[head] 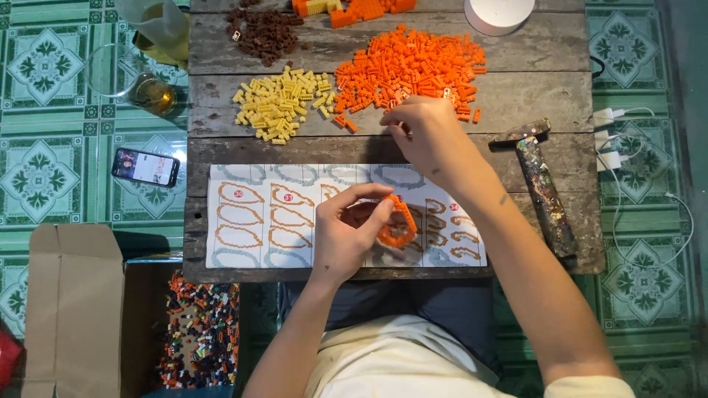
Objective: Assembling a small figure using interlocking plastic blocks and a small hammer on a wooden table.
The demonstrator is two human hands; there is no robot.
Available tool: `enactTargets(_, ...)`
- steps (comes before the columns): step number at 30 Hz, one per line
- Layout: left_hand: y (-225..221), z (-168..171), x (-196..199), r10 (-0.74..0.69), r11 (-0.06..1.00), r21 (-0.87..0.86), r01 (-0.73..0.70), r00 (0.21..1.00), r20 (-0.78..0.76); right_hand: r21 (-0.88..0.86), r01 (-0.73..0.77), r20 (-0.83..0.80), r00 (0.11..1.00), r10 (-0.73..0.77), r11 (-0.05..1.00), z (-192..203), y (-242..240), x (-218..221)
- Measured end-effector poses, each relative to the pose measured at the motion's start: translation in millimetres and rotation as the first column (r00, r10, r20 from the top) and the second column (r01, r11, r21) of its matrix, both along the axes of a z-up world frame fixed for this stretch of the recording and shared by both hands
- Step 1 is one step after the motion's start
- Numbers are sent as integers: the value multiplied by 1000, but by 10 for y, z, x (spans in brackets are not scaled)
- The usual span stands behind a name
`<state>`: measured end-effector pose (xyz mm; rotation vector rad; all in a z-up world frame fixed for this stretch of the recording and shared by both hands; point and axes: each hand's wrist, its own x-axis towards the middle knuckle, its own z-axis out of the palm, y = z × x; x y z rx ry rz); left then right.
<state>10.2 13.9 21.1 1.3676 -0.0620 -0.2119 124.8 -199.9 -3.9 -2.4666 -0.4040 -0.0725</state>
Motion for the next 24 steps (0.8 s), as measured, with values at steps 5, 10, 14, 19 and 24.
enactTargets(5, -108, -3, -76, -32, 999, -28, 33, 999, 20, -66, 4, 7, 1000, -4, 998, 179, -41, -124)
enactTargets(10, -190, -34, -151, -48, 999, 18, 47, 998, 35, -40, -18, -99, 995, 14, 999, 270, -87, -80)
enactTargets(14, -243, 8, -165, -90, 921, 389, -23, 959, 269, -88, 12, -83, 996, -19, 996, 156, -93, -72)
enactTargets(19, -223, -143, -177, -226, 634, 689, -350, 769, 598, -129, -23, -30, 999, 19, 991, 95, -147, -76)
enactTargets(24, -194, -292, -211, -382, 499, 778, -381, 709, 592, -73, -145, 56, 987, 149, 987, 147, -227, -228)
